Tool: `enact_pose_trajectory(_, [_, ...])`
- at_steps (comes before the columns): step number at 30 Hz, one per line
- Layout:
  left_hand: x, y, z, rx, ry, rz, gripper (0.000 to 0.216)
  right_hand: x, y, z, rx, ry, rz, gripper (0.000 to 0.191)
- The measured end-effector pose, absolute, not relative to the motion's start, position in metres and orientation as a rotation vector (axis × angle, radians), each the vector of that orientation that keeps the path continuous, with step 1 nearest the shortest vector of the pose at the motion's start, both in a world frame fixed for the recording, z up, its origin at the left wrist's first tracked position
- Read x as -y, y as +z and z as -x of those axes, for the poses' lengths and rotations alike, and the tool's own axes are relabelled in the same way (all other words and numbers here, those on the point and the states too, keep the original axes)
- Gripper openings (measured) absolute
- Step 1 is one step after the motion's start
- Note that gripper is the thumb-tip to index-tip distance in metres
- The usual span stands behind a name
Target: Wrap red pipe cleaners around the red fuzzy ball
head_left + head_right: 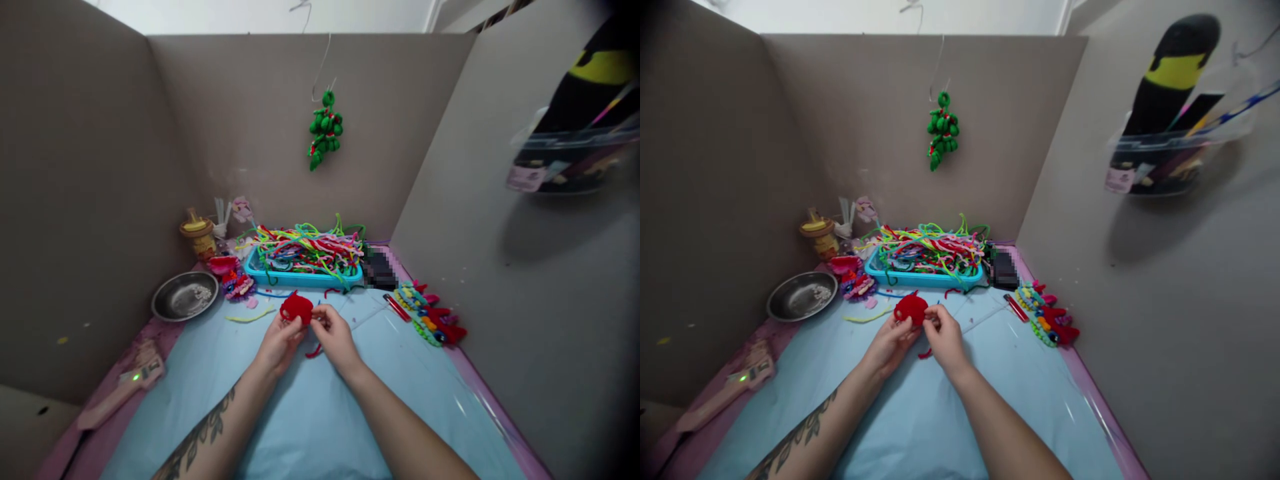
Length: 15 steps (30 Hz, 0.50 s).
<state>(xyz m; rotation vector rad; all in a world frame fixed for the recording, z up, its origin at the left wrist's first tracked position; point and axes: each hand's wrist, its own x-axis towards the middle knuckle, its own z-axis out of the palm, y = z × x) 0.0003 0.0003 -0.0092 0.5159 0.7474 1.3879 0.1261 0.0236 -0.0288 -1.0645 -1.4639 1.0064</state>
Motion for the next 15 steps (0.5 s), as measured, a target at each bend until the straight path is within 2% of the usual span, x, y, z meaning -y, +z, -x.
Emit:
enact_pose_trajectory(3, [0.0,-0.01,-0.003,-0.761,1.389,-0.58,0.046,-0.021,-0.027,-0.126,1.464,0.98,1.068,0.014])
enact_pose_trajectory(8, [-0.001,-0.015,-0.003,-0.817,1.393,-0.61,0.04,-0.018,-0.024,-0.123,1.45,0.965,1.06,0.014])
enact_pose_trajectory(15, [-0.001,-0.016,-0.004,-0.847,1.395,-0.647,0.044,-0.012,-0.016,-0.123,1.526,0.868,1.093,0.014])
